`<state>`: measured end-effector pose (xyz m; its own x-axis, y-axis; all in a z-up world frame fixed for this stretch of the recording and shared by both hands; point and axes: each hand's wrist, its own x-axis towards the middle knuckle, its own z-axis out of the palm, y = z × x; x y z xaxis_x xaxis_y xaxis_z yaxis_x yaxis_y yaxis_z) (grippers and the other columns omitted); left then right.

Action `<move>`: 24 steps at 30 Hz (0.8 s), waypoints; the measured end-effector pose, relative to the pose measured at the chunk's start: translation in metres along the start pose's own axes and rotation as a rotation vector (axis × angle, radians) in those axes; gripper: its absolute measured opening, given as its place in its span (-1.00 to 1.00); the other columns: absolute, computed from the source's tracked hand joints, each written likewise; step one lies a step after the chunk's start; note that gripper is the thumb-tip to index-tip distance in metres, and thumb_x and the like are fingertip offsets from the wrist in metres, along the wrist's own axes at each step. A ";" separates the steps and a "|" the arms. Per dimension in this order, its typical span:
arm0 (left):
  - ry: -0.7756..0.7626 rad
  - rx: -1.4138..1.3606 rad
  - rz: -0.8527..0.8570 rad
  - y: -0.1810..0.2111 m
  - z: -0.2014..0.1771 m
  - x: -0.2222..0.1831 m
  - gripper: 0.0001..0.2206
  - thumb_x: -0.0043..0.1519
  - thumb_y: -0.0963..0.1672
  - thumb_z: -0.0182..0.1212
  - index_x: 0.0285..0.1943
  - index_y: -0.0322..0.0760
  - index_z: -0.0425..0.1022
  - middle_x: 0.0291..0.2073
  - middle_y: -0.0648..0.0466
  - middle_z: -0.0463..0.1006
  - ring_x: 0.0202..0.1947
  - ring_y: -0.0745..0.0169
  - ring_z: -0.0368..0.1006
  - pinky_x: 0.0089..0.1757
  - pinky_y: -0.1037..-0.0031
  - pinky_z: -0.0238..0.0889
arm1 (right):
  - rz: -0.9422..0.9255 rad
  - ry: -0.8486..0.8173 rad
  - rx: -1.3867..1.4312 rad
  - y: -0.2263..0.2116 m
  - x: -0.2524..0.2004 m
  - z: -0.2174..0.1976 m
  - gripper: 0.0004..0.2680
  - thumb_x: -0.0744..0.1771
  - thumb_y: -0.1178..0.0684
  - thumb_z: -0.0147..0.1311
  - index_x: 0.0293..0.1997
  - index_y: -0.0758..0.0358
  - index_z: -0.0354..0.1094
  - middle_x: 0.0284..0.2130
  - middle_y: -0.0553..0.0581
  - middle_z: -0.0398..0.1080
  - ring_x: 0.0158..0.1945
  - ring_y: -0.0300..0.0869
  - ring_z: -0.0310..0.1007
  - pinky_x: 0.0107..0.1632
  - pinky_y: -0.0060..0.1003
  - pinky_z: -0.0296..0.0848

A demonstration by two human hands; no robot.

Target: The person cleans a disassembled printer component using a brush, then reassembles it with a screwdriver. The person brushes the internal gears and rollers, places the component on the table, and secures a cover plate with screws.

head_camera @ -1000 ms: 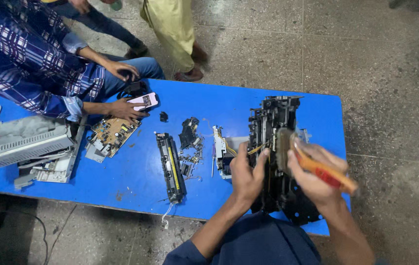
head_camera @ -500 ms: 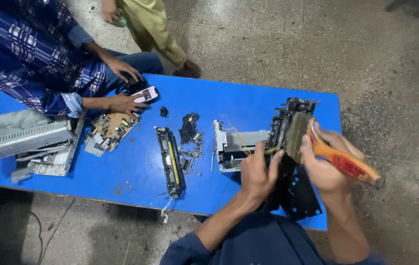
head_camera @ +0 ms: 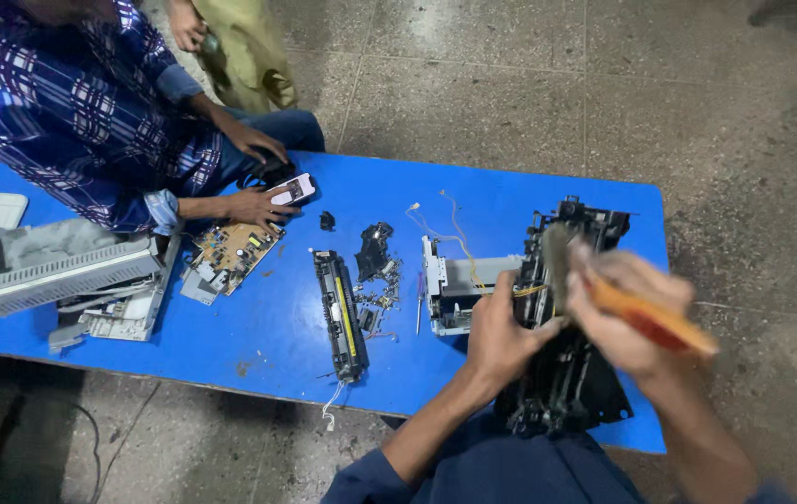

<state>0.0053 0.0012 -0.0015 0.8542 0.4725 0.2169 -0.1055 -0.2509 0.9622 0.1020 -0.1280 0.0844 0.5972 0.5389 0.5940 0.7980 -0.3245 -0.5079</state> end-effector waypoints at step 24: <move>-0.026 0.288 0.008 -0.018 0.006 0.003 -0.44 0.05 -0.10 0.47 0.19 -0.35 0.30 -0.49 -0.19 0.59 -0.44 -0.25 0.56 -0.37 0.08 0.40 | 0.056 -0.019 -0.087 0.007 -0.031 0.011 -0.83 0.29 0.19 0.31 -0.08 0.39 0.50 -0.23 0.22 0.55 -0.24 -0.14 0.59 -0.18 -0.34 0.55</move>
<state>0.0124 0.0019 -0.0193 0.8673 0.4484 0.2162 0.0334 -0.4856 0.8736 0.0881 -0.1383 0.0554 0.6400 0.5322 0.5542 0.7680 -0.4199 -0.4836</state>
